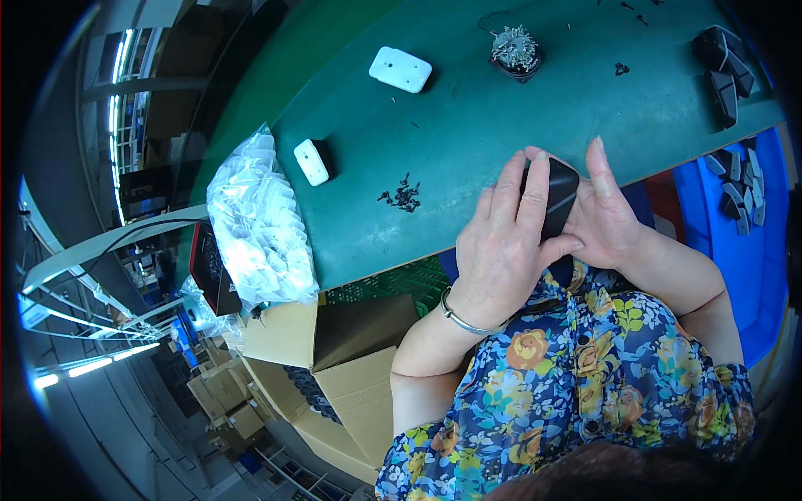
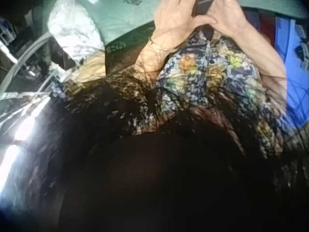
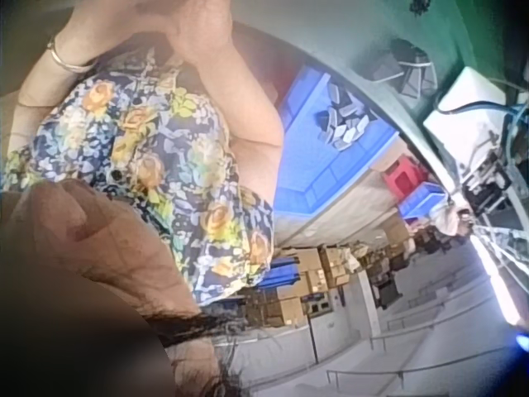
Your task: The person assembles small white electronic devices by inserting circuit boards into white plastic casings and securing them with screws. They use a handheld electric screwdriver to tighten the screws and place the finished units on the green workbench.
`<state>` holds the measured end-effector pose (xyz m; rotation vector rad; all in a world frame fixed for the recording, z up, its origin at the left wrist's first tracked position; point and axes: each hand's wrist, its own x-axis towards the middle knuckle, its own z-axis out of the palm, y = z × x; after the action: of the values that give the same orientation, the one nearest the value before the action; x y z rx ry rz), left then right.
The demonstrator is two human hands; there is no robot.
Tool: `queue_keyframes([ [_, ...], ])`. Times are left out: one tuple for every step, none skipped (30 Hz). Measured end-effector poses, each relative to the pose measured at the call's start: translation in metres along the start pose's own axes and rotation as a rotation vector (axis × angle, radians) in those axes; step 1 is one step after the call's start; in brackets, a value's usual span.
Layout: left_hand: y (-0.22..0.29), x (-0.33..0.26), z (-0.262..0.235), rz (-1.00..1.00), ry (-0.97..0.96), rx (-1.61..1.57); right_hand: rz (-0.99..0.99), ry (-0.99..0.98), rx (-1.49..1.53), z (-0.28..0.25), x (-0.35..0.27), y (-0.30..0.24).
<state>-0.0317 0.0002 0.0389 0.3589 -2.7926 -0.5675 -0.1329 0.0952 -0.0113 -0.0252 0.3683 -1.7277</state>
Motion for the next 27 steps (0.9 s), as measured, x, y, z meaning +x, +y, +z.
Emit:
queue_keyframes([
  [0.0, 0.0, -0.001, -0.01, -0.001, -0.02, 0.003, -0.055, -0.025, 0.0, 0.0, 0.0],
  [0.0, -0.001, -0.002, -0.02, -0.002, -0.04, -0.012, -0.05, -0.06, 0.0, 0.0, 0.0],
  [-0.001, -0.001, -0.003, -0.029, -0.002, -0.061, -0.028, -0.045, -0.096, -0.001, -0.001, 0.0],
  [-0.002, -0.001, -0.003, -0.044, 0.023, -0.106, -0.042, -0.04, -0.134, -0.001, -0.001, -0.001],
  [-0.005, -0.002, -0.002, -0.059, 0.048, -0.152, -0.075, -0.055, -0.249, 0.001, -0.001, -0.002],
  [-0.008, -0.003, -0.001, -0.073, 0.073, -0.199, -0.109, -0.07, -0.364, 0.003, -0.002, -0.003],
  [-0.012, -0.008, 0.002, -0.189, 0.059, -0.415, -0.137, -0.091, -0.48, 0.004, -0.002, -0.003],
  [-0.017, -0.012, 0.006, -0.249, 0.069, -0.692, -0.169, -0.179, -0.66, 0.0, -0.003, -0.007],
  [-0.02, -0.015, 0.008, -0.304, 0.08, -0.969, -0.16, -0.167, -0.929, 0.004, -0.006, -0.014],
  [-0.02, -0.014, 0.007, -0.298, 0.059, -1.225, -0.224, -0.133, -1.089, 0.005, -0.007, -0.01],
  [-0.022, -0.015, 0.009, -0.293, 0.052, -1.263, -0.29, -0.099, -1.247, 0.005, -0.007, -0.005],
  [-0.025, -0.018, 0.014, -0.288, 0.045, -1.3, -0.299, -0.084, -1.249, 0.006, -0.008, -0.003],
  [-0.026, -0.02, 0.019, -0.283, 0.035, -1.339, -0.309, -0.066, -1.248, 0.006, -0.008, 0.0],
  [-0.02, -0.018, 0.02, -0.363, 0.117, -1.417, -0.318, -0.048, -1.248, 0.005, -0.008, 0.003],
  [-0.021, -0.02, 0.023, -0.341, 0.126, -1.393, -0.339, -0.041, -1.295, 0.003, -0.008, 0.004],
  [-0.023, -0.021, 0.026, -0.319, 0.135, -1.368, -0.36, -0.032, -1.341, 0.001, -0.008, 0.006],
  [-0.024, -0.022, 0.027, -0.298, 0.142, -1.343, -0.382, -0.024, -1.388, 0.0, -0.008, 0.007],
  [-0.023, -0.022, 0.028, -0.301, 0.174, -1.327, -0.392, -0.025, -1.401, 0.0, -0.008, 0.009],
  [-0.021, -0.021, 0.029, -0.3, 0.205, -1.313, -0.404, -0.025, -1.417, 0.001, -0.008, 0.01],
  [-0.02, -0.021, 0.03, -0.3, 0.235, -1.298, -0.416, -0.024, -1.433, 0.002, -0.008, 0.01],
  [-0.02, -0.021, 0.03, -0.303, 0.251, -1.298, -0.426, -0.025, -1.459, 0.004, -0.007, 0.01],
  [-0.02, -0.021, 0.03, -0.307, 0.265, -1.297, -0.434, -0.025, -1.484, 0.005, -0.007, 0.01],
  [-0.02, -0.021, 0.03, -0.311, 0.279, -1.297, -0.442, -0.025, -1.508, 0.005, -0.007, 0.011],
  [-0.02, -0.021, 0.03, -0.322, 0.272, -1.302, -0.436, -0.021, -1.518, 0.006, -0.008, 0.011],
  [-0.021, -0.022, 0.031, -0.333, 0.265, -1.309, -0.43, -0.017, -1.528, 0.006, -0.008, 0.011],
  [-0.022, -0.022, 0.031, -0.343, 0.258, -1.315, -0.424, -0.013, -1.539, 0.006, -0.008, 0.011],
  [-0.022, -0.022, 0.032, -0.349, 0.257, -1.319, -0.423, -0.011, -1.541, 0.005, -0.008, 0.011],
])
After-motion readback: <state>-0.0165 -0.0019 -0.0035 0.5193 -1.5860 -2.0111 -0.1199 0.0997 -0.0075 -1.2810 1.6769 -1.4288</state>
